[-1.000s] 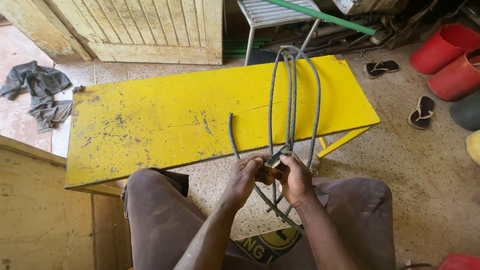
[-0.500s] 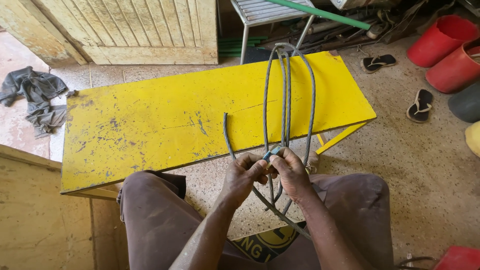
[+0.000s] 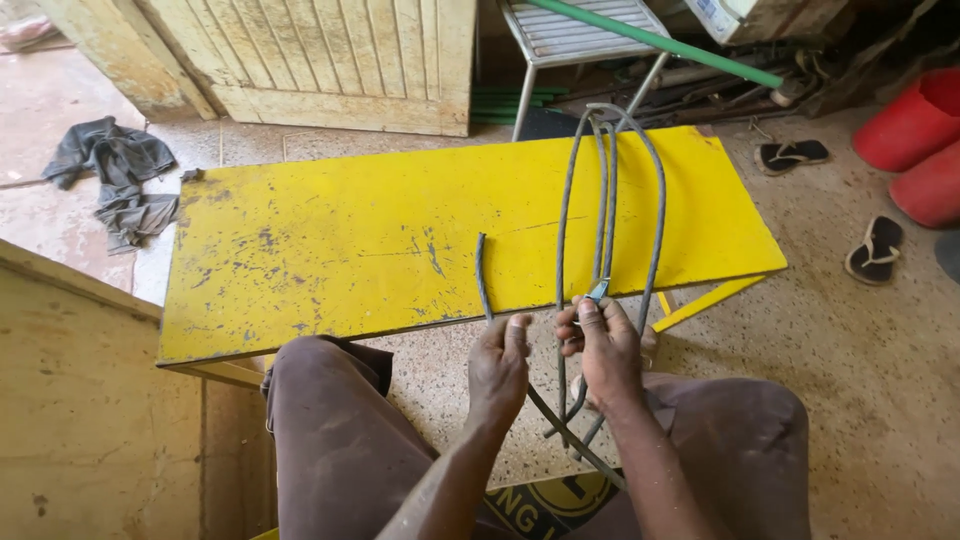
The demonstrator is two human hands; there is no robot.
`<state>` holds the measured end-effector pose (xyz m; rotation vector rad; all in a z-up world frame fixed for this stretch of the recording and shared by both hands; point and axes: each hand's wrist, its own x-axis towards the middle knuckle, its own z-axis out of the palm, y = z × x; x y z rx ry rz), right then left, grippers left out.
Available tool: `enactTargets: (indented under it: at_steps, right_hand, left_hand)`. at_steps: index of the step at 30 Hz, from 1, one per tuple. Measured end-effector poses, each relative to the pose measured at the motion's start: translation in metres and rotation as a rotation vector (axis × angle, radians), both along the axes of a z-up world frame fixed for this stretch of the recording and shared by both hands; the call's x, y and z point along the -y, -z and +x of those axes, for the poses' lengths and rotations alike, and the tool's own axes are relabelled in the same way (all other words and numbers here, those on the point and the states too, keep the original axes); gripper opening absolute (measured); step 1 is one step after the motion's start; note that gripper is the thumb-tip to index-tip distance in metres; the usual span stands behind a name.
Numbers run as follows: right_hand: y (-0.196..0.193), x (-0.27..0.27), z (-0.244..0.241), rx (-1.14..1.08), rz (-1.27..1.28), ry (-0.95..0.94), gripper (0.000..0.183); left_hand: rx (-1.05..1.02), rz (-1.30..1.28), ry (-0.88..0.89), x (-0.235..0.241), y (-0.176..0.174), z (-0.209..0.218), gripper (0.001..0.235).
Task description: Using a small blade to scrape or strip insulation from long metal wires on a yellow work table.
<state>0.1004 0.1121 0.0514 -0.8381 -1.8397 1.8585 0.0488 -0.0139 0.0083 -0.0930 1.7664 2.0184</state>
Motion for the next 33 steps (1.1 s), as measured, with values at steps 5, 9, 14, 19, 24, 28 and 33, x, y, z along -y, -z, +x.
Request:
enactTargets:
  at_steps: [5,9,14,19,24,28,33]
  right_hand:
    - [0.01,-0.022,-0.016,0.098,0.123,-0.179,0.027]
    - [0.02,-0.024,-0.031,0.163,0.092,-0.258,0.032]
    - [0.022,-0.023,-0.031,0.119,-0.189,-0.359,0.034]
    - [0.03,-0.032,-0.032,0.121,-0.029,-0.426,0.04]
    - [0.039,-0.041,-0.034,0.162,-0.047,-0.399,0.028]
    - [0.018,-0.031,-0.048,0.237,0.058,-0.358,0.036]
    - [-0.001,-0.019,-0.09,0.285,0.185,-0.385,0.034]
  left_hand:
    - [0.017,-0.392,-0.192,0.004,0.018,-0.004,0.038]
    - [0.216,-0.352,-0.156,-0.005,0.018,-0.003,0.054]
    - [0.349,-0.216,-0.108,-0.008,0.023,-0.007,0.053]
    - [0.424,0.07,-0.188,-0.029,0.056,-0.01,0.032]
    - [0.504,0.11,-0.298,-0.03,0.043,-0.01,0.033]
    - [0.605,0.198,-0.285,-0.03,0.037,-0.016,0.045]
    - [0.713,0.374,-0.133,-0.028,0.026,-0.015,0.05]
